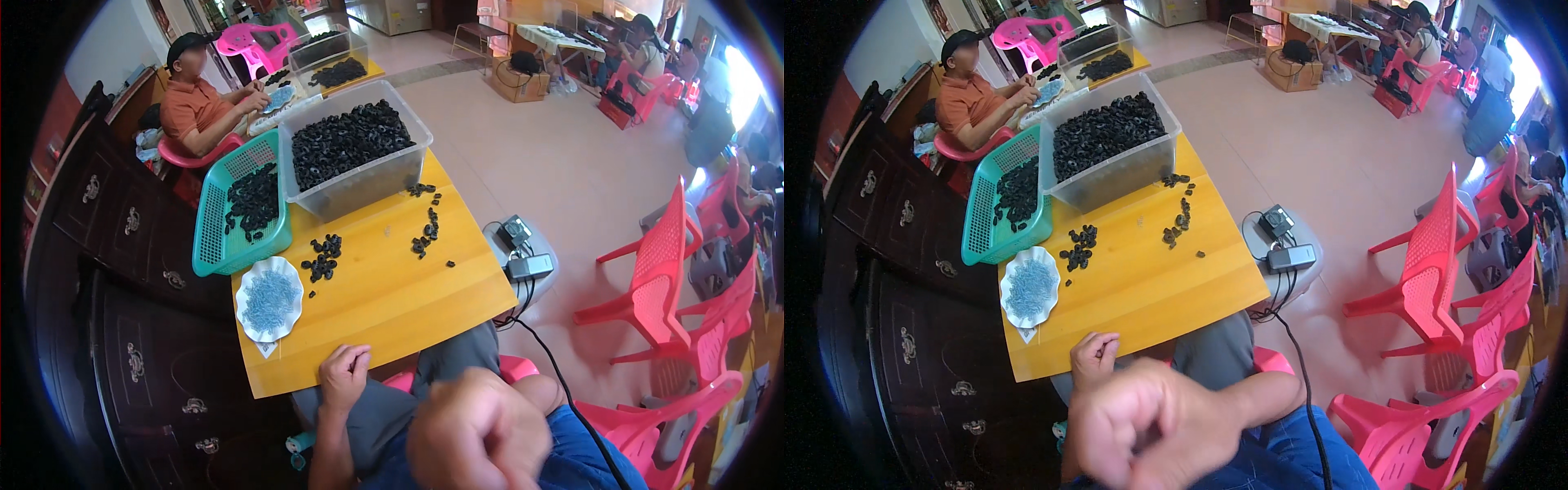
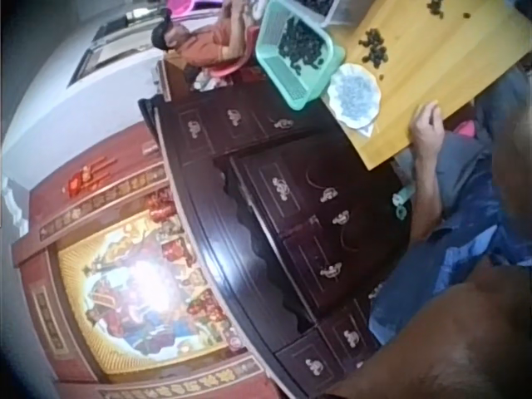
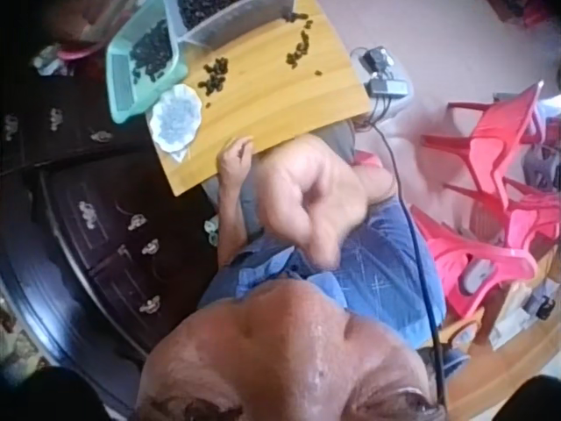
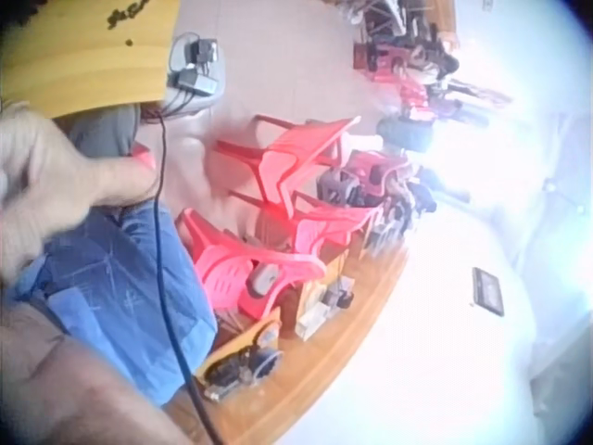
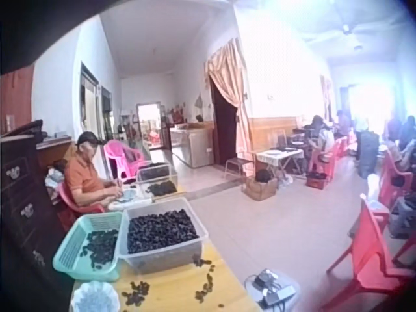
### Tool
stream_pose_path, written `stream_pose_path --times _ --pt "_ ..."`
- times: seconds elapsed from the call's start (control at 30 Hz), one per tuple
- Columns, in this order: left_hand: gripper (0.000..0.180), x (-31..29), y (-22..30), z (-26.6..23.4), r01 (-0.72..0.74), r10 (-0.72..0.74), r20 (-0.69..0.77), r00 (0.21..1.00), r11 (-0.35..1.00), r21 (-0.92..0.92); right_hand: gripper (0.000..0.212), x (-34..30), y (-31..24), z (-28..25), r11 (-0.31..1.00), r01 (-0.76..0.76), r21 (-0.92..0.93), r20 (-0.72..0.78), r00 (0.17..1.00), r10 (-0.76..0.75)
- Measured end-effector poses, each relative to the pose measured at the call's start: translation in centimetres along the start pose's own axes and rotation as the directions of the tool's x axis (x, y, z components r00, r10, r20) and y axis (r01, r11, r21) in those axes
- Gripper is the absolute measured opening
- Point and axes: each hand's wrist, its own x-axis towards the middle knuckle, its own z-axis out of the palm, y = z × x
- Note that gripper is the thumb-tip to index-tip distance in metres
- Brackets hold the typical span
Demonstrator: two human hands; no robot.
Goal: The person assembles components by picking up plastic parts and beads from dishes and inserting the beads into the parts by hand.
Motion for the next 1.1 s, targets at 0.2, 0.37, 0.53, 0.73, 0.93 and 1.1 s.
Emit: stream_pose_path --times 0.2,0.37,0.53,0.73,0.93,1.1 --pt "0.009 0.2 -0.6 0.1 -0.016 0.017 0.005 1.0 0.993 -0.121 0.021 -3.4 3.2 -8.0 0.869 -0.466 -0.167 -0.367 0.847 0.384" --pt "0.01 1.2 0.9 -0.4 -0.006 0.005 0.046 0.999 1.0 0.019 0.021 -6.3 6.7 -14.4 0.4 -0.568 -0.72 -0.324 0.784 0.53" --pt "0.013 3.3 1.9 0.3 -0.003 -0.001 0.089 0.996 0.999 0.051 0.019 -8.9 7.5 -16.7 0.203 -0.485 -0.85 -0.24 0.701 0.672" --pt "0.023 6.6 4.2 3.3 -0.142 0.131 0.211 0.969 0.989 0.039 0.027 -9.0 6.9 -17.1 0.254 -0.667 -0.701 -0.267 0.575 0.773" --pt "0.035 10.9 6.0 7.9 -0.342 0.302 0.256 0.918 0.932 0.125 0.033 -9.1 6.0 -16.8 0.278 -0.592 -0.757 -0.232 0.64 0.733" --pt "0.038 14.0 6.1 9.9 -0.339 0.306 0.173 0.936 0.917 0.209 0.03 -9.6 5.9 -17.3 0.255 -0.5 -0.827 -0.292 0.772 0.565"
